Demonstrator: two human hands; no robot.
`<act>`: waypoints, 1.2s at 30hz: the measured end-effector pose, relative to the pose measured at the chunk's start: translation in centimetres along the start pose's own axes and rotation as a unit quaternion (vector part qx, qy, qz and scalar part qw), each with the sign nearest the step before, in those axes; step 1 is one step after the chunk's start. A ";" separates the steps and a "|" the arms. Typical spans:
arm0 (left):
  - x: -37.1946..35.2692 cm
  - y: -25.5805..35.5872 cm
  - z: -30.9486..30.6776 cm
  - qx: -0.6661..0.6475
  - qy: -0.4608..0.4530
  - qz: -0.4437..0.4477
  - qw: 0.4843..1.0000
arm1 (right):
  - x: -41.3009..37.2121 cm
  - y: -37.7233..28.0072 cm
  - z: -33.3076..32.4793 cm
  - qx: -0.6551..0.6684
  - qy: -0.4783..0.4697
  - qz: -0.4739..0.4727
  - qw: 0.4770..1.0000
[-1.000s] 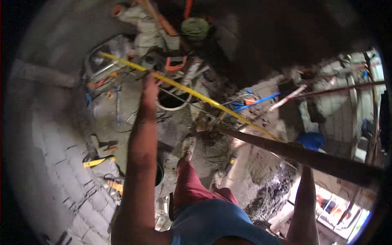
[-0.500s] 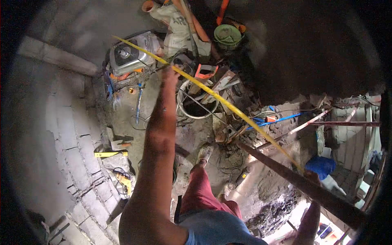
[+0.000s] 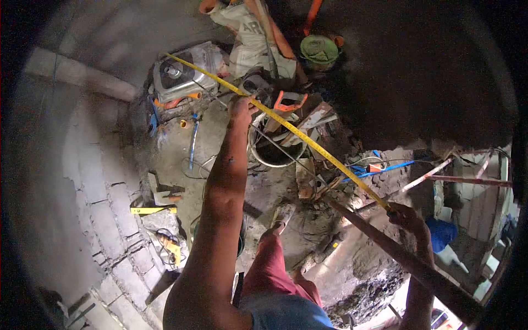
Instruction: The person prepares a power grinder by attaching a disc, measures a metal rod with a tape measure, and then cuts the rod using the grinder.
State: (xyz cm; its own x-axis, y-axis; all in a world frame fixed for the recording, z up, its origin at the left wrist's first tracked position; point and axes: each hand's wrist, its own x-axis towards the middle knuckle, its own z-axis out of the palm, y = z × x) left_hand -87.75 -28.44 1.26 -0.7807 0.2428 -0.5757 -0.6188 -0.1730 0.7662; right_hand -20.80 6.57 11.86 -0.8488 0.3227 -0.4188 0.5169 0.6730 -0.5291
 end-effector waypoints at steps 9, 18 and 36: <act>2.2 1.7 -4.9 0.032 -0.031 0.047 0.998 | 3.6 -0.1 3.5 0.008 -0.019 -0.005 1.000; 3.6 0.3 -6.6 0.037 -0.030 0.041 0.998 | 5.5 0.1 6.3 0.017 -0.030 -0.010 0.999; 4.0 -1.4 -8.4 0.182 -0.100 0.073 0.975 | 9.1 -3.0 9.5 0.020 -0.051 -0.029 0.998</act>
State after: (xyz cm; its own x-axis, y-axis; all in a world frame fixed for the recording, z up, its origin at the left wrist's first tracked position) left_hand -90.79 -35.25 -4.51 -0.8027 0.4294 -0.4138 -0.4027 0.1216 0.9072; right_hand -29.03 1.19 2.66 -0.8629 0.2134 -0.4582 0.4728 0.6612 -0.5824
